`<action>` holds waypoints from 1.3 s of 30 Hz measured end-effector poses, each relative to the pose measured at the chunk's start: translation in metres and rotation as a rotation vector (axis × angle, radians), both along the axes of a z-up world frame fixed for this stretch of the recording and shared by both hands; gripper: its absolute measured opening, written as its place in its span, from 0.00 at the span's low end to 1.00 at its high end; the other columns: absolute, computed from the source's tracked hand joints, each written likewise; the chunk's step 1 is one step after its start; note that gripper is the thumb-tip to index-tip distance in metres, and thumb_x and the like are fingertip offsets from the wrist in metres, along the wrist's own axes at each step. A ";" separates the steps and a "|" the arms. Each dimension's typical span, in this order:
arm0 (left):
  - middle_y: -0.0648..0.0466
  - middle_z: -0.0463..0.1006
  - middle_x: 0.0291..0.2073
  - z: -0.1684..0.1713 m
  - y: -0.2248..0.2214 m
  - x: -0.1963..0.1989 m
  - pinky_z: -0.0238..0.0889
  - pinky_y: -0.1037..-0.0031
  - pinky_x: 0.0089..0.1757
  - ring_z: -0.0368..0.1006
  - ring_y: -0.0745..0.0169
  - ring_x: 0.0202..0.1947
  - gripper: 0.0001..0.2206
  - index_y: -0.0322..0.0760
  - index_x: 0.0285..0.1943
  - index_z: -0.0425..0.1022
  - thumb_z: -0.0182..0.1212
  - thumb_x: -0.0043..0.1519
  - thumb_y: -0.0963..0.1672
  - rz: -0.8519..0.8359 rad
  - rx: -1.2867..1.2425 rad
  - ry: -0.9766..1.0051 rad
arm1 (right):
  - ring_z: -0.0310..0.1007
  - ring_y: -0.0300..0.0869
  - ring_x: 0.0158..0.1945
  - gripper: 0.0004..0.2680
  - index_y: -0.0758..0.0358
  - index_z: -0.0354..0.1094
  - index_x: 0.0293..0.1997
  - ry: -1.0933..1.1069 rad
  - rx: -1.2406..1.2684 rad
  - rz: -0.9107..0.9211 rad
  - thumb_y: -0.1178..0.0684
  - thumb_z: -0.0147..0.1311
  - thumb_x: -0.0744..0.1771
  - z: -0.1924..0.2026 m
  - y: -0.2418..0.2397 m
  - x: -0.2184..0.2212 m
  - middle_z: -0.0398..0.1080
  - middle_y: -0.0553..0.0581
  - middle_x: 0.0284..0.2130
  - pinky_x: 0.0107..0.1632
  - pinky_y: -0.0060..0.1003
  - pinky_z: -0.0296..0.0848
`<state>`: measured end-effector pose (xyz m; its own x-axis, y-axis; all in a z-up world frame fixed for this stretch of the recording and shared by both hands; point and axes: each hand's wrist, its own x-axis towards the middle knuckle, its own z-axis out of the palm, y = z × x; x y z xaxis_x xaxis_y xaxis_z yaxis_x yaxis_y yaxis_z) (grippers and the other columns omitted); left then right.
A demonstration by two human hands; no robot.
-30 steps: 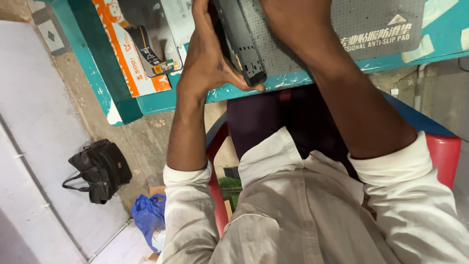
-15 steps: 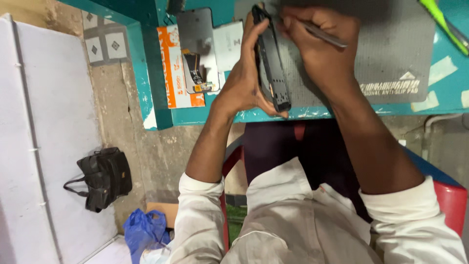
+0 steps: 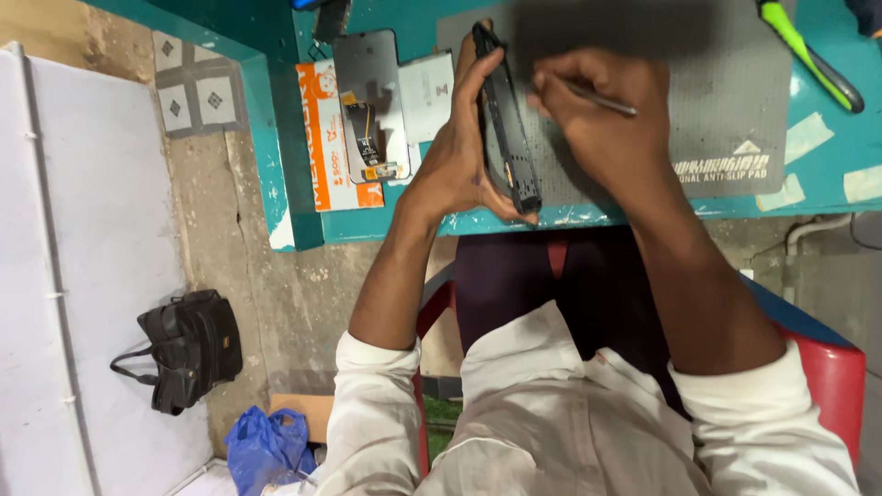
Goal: The person applies liquid from a bottle to the edges of a disassembled smartphone frame and uses tweezers to manipulate internal components. The person works at a cluttered workbench with various tools and parts visible.
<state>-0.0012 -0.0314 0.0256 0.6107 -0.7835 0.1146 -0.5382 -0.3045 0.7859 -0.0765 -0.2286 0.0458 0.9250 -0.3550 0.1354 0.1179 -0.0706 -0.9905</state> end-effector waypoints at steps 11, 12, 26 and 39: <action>0.33 0.44 0.79 -0.004 -0.003 -0.003 0.50 0.52 0.70 0.53 0.31 0.76 0.78 0.46 0.79 0.34 0.91 0.20 0.56 0.014 -0.011 -0.019 | 0.81 0.36 0.38 0.05 0.72 0.75 0.47 0.145 0.062 0.027 0.60 0.58 0.69 0.016 0.012 -0.114 0.80 0.59 0.35 0.42 0.27 0.80; 0.33 0.43 0.78 -0.005 -0.003 -0.003 0.50 0.51 0.71 0.51 0.30 0.76 0.78 0.46 0.79 0.34 0.91 0.20 0.56 0.007 -0.027 -0.037 | 0.81 0.37 0.38 0.05 0.72 0.75 0.47 0.167 0.027 0.010 0.60 0.58 0.69 0.016 0.014 -0.121 0.80 0.59 0.35 0.41 0.27 0.80; 0.38 0.49 0.76 -0.009 0.000 -0.004 0.47 0.53 0.70 0.51 0.35 0.76 0.78 0.41 0.78 0.42 0.92 0.13 0.53 0.119 0.021 -0.073 | 0.82 0.43 0.40 0.07 0.77 0.73 0.46 0.307 0.422 0.075 0.60 0.56 0.69 0.003 -0.016 -0.100 0.79 0.66 0.41 0.45 0.33 0.83; 0.51 0.21 0.81 -0.028 0.039 0.010 0.54 0.51 0.72 0.34 0.38 0.79 0.66 0.90 0.79 0.29 0.86 0.41 0.53 0.056 0.039 -0.741 | 0.82 0.43 0.49 0.05 0.77 0.72 0.53 0.019 0.268 -0.040 0.66 0.56 0.73 -0.009 0.001 -0.092 0.78 0.65 0.46 0.54 0.33 0.83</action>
